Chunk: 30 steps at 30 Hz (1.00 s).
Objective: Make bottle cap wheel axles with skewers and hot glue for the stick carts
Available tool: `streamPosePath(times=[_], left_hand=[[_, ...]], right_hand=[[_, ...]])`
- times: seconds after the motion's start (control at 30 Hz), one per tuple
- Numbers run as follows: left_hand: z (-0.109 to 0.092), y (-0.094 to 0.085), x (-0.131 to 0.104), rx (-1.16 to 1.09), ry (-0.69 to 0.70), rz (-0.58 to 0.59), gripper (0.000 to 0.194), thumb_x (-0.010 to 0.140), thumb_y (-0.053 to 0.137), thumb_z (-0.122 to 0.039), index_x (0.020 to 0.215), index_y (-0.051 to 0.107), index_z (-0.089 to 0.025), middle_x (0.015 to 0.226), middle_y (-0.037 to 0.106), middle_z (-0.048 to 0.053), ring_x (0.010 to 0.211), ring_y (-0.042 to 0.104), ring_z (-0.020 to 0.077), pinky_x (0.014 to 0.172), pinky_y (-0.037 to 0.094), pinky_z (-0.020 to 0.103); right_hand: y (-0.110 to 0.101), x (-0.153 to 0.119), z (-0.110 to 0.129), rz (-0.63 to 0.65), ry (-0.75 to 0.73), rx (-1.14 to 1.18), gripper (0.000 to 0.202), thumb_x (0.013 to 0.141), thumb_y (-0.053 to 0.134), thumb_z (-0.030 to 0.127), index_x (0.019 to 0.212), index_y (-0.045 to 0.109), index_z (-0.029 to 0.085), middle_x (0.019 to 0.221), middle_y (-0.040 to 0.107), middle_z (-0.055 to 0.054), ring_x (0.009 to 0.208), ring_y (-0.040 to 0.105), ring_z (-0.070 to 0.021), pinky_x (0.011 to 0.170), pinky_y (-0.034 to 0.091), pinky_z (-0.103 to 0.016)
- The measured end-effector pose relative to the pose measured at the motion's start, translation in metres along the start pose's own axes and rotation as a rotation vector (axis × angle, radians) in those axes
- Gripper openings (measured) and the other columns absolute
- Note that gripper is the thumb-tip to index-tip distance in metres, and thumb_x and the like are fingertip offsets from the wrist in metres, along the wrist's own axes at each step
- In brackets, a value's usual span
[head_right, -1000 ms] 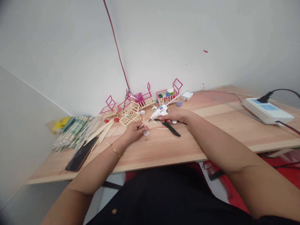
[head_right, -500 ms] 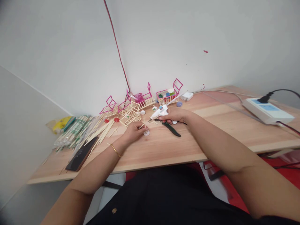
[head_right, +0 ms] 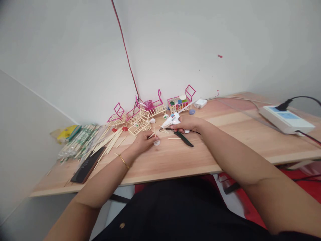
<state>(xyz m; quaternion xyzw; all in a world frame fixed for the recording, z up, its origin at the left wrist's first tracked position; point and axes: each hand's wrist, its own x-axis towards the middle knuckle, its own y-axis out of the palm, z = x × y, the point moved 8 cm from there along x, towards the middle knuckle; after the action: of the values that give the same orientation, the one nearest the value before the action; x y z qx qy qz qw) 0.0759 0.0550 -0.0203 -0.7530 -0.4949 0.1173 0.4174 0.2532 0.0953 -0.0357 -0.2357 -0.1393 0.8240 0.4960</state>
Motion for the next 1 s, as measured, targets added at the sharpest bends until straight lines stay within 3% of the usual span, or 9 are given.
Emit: streamPosePath(times=[1.0], left_hand=[[-0.0002, 0.0000, 0.0003, 0.017, 0.003, -0.003, 0.021, 0.081, 0.059, -0.029, 0.066, 0.061, -0.014, 0.064, 0.057, -0.002, 0.061, 0.049, 0.0094, 0.060, 0.035, 0.022]], right_hand=[[0.0021, 0.0013, -0.0010, 0.028, -0.026, 0.039, 0.044, 0.064, 0.071, 0.059, 0.069, 0.058, 0.018, 0.046, 0.047, 0.005, 0.042, 0.035, -0.0068, 0.038, 0.026, -0.021]])
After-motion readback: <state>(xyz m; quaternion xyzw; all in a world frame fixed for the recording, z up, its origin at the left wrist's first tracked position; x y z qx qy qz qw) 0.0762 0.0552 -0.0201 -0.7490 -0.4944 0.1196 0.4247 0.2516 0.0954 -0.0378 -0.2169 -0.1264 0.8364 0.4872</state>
